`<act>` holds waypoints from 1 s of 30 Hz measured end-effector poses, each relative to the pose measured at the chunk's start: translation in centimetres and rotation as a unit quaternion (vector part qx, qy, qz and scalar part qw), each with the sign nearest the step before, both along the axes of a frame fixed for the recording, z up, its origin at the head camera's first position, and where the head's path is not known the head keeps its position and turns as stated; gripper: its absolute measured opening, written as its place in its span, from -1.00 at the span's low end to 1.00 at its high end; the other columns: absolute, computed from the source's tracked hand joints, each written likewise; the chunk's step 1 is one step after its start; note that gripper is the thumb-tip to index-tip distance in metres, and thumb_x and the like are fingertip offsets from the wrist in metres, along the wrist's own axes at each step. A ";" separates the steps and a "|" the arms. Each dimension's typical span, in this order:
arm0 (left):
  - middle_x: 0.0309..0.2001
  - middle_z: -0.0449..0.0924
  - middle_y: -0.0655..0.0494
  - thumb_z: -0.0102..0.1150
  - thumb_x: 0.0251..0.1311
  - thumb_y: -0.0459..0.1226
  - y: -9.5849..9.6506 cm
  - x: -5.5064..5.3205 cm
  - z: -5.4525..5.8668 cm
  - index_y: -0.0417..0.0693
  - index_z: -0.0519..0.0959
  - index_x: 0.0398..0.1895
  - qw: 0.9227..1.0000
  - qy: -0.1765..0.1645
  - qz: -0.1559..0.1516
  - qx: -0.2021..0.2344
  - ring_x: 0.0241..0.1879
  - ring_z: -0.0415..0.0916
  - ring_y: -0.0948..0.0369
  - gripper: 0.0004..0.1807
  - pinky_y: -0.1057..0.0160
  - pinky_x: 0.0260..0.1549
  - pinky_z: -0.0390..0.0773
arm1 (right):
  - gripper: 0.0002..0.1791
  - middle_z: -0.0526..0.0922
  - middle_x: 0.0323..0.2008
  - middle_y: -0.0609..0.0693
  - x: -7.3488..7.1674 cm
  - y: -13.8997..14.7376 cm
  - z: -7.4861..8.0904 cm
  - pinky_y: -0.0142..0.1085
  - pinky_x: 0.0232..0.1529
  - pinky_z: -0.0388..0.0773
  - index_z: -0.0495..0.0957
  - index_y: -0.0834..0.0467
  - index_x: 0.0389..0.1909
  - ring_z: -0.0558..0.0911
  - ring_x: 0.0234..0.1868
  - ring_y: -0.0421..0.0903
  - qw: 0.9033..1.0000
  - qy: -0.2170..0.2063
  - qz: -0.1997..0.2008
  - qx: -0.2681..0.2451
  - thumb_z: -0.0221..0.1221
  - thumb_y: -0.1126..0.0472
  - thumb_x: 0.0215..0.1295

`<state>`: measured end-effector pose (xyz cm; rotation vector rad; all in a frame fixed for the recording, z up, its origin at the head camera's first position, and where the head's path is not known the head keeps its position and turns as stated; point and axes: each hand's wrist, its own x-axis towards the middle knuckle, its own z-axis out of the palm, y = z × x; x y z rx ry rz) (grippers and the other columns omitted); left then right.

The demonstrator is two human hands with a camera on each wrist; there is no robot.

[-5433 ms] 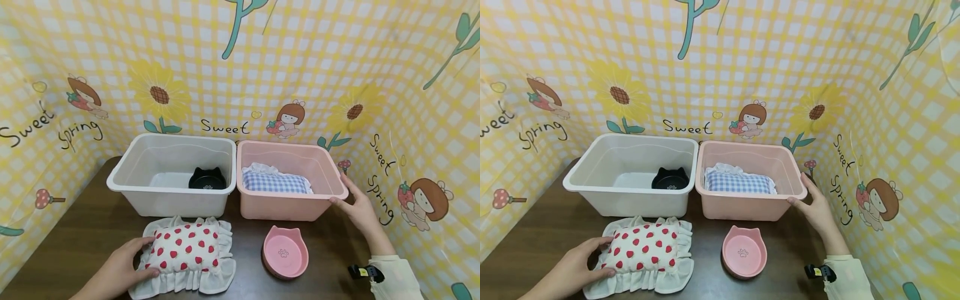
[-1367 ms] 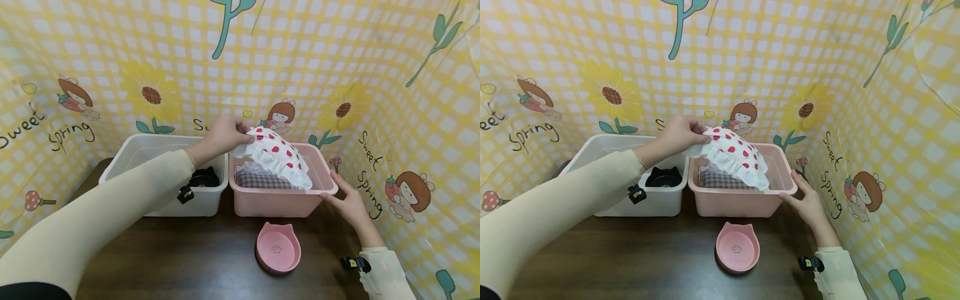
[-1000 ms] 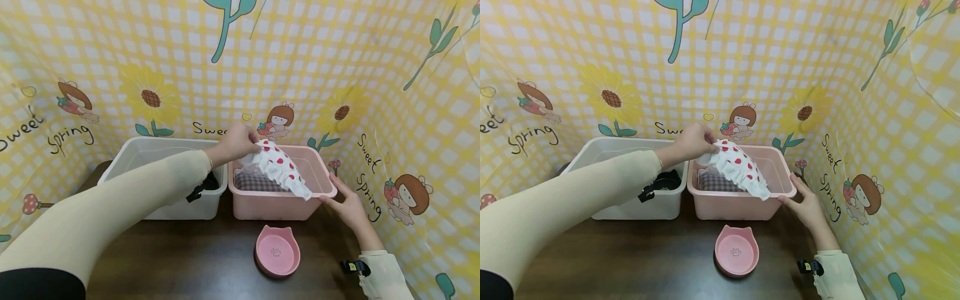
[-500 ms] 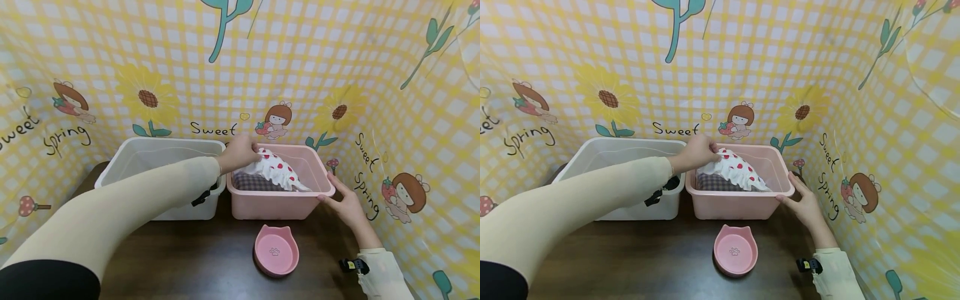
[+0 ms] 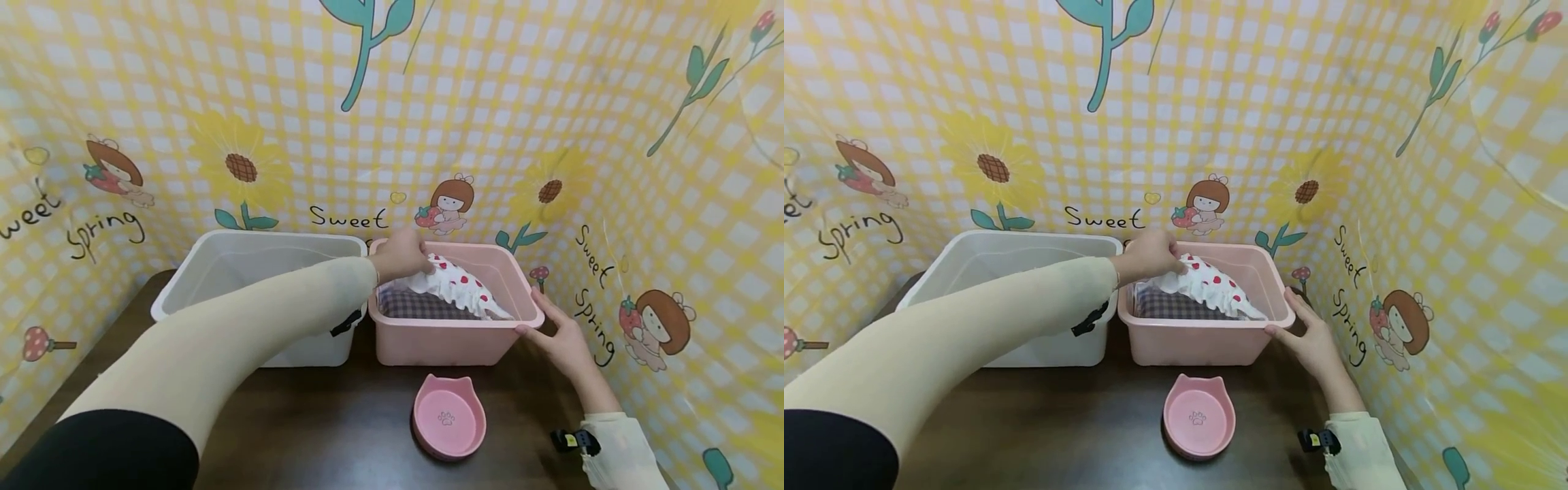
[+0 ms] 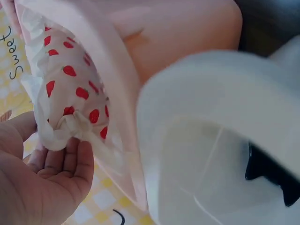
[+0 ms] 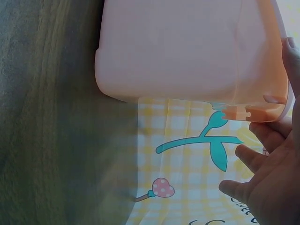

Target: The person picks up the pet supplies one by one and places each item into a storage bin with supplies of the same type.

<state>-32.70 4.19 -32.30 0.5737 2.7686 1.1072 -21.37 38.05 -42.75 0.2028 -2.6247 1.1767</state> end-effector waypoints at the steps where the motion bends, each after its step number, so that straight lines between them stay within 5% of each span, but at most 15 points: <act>1: -0.74 0.33 0.21 0.54 0.05 -0.27 0.0 0.0 -0.2 -0.04 0.50 -0.73 1.000 -0.007 0.001 -0.003 -0.68 0.25 0.28 -0.62 0.34 -0.65 0.31 | -0.08 0.20 0.57 0.05 0.0 0.0 0.0 0.35 0.45 0.05 0.23 -0.04 0.57 0.16 0.57 0.26 1.000 -0.001 0.001 0.000 0.45 0.02 0.24; 7: -0.52 0.61 0.13 0.55 0.07 -0.20 -0.6 0.4 -1.6 -0.10 0.66 -0.49 0.999 -0.025 -0.012 -0.027 -0.48 0.47 0.24 -0.77 0.34 -0.49 0.48 | -0.08 0.20 0.57 0.04 -0.1 -0.3 0.0 0.36 0.44 0.05 0.23 -0.02 0.57 0.15 0.57 0.26 1.000 -0.001 0.003 -0.004 0.45 0.01 0.24; 14: -0.31 0.70 0.11 0.57 0.05 -0.20 -1.6 0.4 -2.3 -0.08 0.69 -0.31 1.000 -0.015 -0.012 -0.021 -0.28 0.57 0.18 -0.76 0.30 -0.29 0.56 | -0.09 0.20 0.57 -0.02 -0.3 -0.2 -0.1 0.34 0.45 0.07 0.24 -0.04 0.57 0.18 0.56 0.24 1.000 0.002 0.003 0.004 0.45 0.02 0.24; 18: -0.28 0.71 0.14 0.53 0.11 -0.14 -1.7 0.7 -2.4 -0.03 0.69 -0.28 0.999 -0.029 -0.037 -0.016 -0.22 0.58 0.17 -0.77 0.26 -0.19 0.58 | -0.09 0.20 0.57 0.04 0.1 0.0 -0.4 0.37 0.43 0.06 0.22 -0.03 0.57 0.18 0.55 0.30 1.000 -0.002 0.000 0.004 0.44 0.03 0.26; 23: -0.22 0.69 0.13 0.47 0.20 -0.07 -1.9 1.4 -2.2 -0.02 0.67 -0.23 0.996 -0.041 -0.083 0.005 -0.17 0.57 0.18 -0.74 0.23 -0.12 0.60 | -0.09 0.21 0.56 0.08 0.5 0.1 -0.7 0.39 0.42 0.07 0.22 0.03 0.57 0.19 0.54 0.31 1.000 -0.004 -0.005 0.001 0.43 0.04 0.26; 30: -0.19 0.73 0.11 0.45 0.23 -0.09 -3.1 3.8 -1.2 -0.07 0.68 -0.12 0.992 -0.019 -0.092 0.086 -0.14 0.64 0.18 -0.70 0.22 -0.10 0.66 | -0.09 0.20 0.57 0.04 0.0 -0.2 -0.4 0.38 0.43 0.06 0.21 -0.01 0.58 0.17 0.55 0.30 1.000 -0.001 -0.007 -0.002 0.43 0.02 0.27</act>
